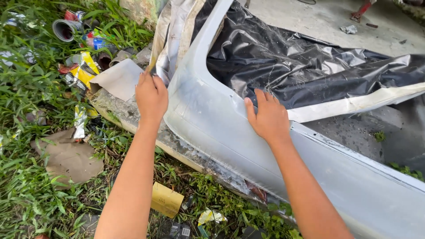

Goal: The person sands the surface of a white car bumper using a sanding block. They move the block back and forth across the curved surface and edges of the bumper, which is resting on a concrete ledge outdoors.

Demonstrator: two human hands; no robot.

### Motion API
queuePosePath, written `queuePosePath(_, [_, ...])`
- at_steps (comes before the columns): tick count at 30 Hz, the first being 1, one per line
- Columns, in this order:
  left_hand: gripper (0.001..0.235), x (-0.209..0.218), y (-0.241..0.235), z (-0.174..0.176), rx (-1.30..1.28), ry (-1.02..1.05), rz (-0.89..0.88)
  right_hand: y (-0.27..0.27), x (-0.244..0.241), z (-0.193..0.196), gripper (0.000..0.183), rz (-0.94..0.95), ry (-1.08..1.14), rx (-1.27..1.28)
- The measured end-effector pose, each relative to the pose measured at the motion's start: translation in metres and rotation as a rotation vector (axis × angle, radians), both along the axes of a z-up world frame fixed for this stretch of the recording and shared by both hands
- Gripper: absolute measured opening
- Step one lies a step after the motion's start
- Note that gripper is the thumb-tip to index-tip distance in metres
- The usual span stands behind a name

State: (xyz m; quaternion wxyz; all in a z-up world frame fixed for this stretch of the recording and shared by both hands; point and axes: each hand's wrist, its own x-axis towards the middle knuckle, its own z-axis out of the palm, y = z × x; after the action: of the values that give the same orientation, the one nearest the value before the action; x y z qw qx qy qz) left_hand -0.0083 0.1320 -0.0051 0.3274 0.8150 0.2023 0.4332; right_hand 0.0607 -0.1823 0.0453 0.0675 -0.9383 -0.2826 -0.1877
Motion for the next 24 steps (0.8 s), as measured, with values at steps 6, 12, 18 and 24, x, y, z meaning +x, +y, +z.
queuePosePath(6, [0.044, -0.035, -0.004, 0.015, 0.208, 0.036, -0.063, 0.041, -0.008, -0.006, 0.061, 0.400, -0.191, 0.062])
queuePosePath(12, [0.044, -0.053, 0.016, 0.014, 0.123, -0.010, -0.071, 0.118, -0.009, -0.004, 0.076, 0.281, -0.220, -0.157])
queuePosePath(18, [0.045, -0.066, 0.008, 0.045, 0.100, -0.109, -0.048, 0.177, -0.009, -0.012, 0.106, 0.131, -0.259, -0.252])
queuePosePath(24, [0.044, -0.063, -0.005, 0.038, 0.173, -0.187, -0.029, 0.179, -0.011, -0.017, 0.102, 0.126, -0.295, -0.565])
